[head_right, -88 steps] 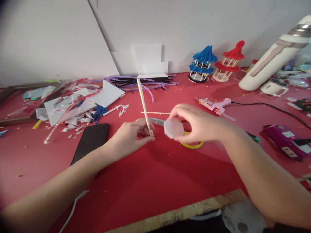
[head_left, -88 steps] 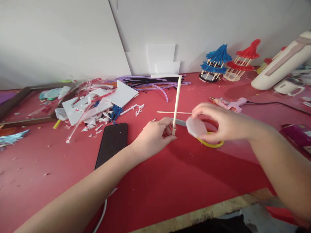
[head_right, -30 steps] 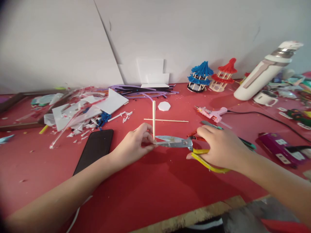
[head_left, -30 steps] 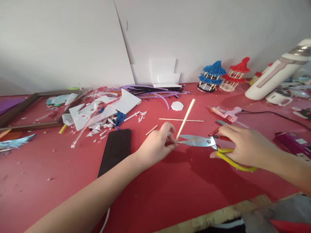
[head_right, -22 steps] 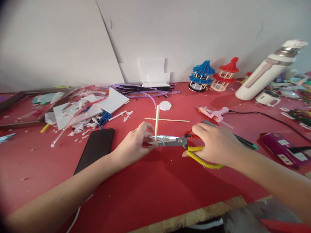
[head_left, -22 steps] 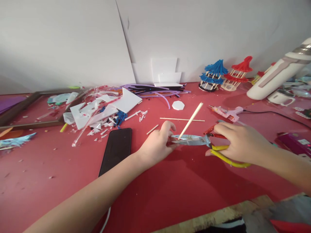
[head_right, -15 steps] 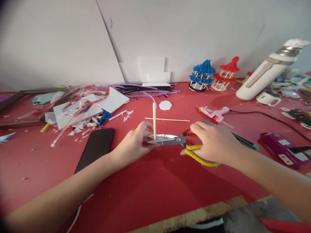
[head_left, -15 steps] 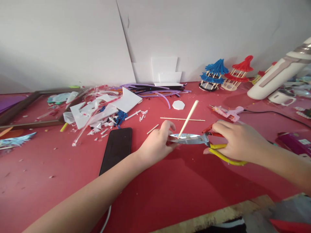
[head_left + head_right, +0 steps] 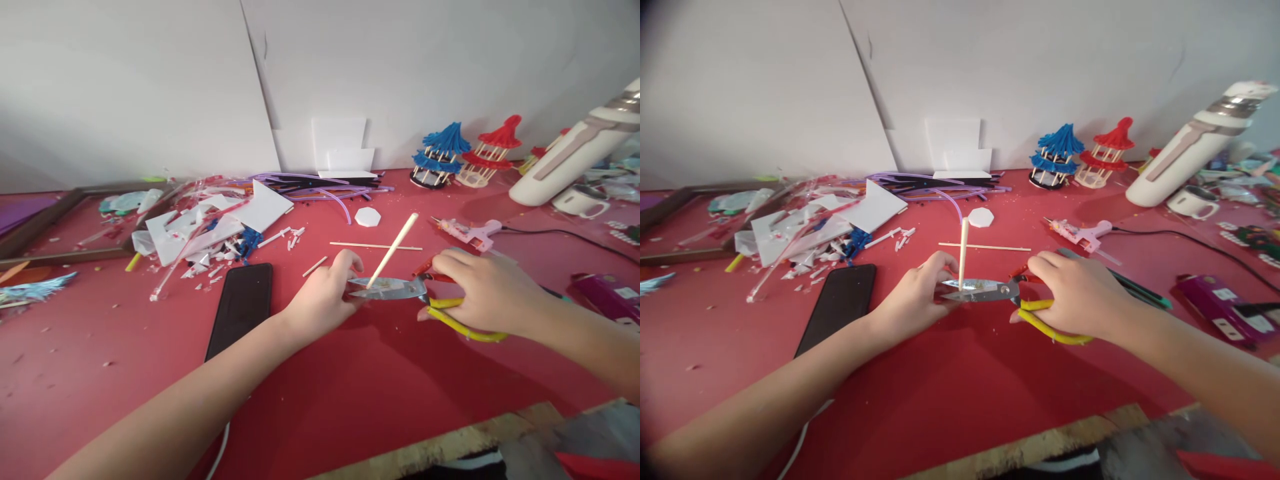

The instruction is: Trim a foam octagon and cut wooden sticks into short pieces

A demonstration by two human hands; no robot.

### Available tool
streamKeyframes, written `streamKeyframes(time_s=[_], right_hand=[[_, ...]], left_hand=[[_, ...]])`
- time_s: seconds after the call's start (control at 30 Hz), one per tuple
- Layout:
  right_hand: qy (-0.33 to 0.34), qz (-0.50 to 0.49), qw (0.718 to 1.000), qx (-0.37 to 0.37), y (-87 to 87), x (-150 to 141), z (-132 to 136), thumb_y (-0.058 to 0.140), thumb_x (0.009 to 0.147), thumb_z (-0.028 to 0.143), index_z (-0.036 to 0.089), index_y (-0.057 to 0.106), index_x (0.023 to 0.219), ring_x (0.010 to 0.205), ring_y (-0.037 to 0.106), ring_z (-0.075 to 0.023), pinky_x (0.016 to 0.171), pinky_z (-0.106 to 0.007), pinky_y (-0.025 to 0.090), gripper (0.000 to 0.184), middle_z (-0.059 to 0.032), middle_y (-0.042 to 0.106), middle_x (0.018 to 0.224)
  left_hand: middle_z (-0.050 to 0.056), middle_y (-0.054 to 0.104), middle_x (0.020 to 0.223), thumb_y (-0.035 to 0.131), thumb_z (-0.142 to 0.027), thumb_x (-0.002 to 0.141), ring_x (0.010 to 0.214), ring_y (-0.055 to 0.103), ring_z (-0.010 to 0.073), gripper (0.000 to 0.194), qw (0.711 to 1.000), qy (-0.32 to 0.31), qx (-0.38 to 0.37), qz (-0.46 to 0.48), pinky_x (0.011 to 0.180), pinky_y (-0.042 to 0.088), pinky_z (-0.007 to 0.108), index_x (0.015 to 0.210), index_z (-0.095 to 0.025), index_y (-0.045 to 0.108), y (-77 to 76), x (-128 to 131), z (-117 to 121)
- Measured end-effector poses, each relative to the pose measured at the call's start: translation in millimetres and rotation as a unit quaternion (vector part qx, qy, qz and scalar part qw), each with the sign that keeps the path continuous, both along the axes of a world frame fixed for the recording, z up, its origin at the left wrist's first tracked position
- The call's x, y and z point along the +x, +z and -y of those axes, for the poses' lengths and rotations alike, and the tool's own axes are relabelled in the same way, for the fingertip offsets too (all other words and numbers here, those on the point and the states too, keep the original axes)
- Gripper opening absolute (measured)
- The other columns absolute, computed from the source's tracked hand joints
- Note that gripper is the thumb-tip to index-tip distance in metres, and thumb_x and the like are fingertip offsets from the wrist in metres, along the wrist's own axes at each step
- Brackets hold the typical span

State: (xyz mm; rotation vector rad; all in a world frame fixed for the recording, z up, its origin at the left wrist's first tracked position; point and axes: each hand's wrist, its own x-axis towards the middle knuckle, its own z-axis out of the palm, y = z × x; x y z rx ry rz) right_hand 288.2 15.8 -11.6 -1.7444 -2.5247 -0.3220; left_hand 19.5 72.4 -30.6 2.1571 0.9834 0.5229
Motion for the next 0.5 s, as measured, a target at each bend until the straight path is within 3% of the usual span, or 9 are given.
streamKeyframes(time_s=[0.27, 0.5], right_hand=[[0.051, 0.005, 0.999, 0.008, -0.6, -4.3, -4.5, 0.054, 0.082, 0.056, 0.020, 0.056, 0.072, 0.056, 0.056, -0.0176, 0.052, -0.029, 0.024, 0.038, -0.0045, 0.062, 0.072], [0.064, 0.001, 0.998, 0.023, -6.1, -1.6, -9.1, 0.054, 0.083, 0.055, 0.019, 0.057, 0.070, 0.055, 0.055, -0.0163, 0.052, -0.028, 0.028, 0.038, -0.0035, 0.061, 0.071]], left_hand=[[0.002, 0.072, 0.086, 0.062, -0.013, 0.076, 0.079, 0.070, 0.0198, 0.035, 1.000, 0.008, -0.016, 0.009, 0.068, 0.049, 0.029, 0.097, -0.024, 0.037, -1.6, -0.4, -1.6], [0.001, 0.071, 0.081, 0.063, -0.014, 0.075, 0.075, 0.070, 0.0183, 0.033, 1.000, 0.013, -0.004, 0.022, 0.064, 0.049, 0.027, 0.094, -0.023, 0.037, 1.3, 2.1, -0.5]])
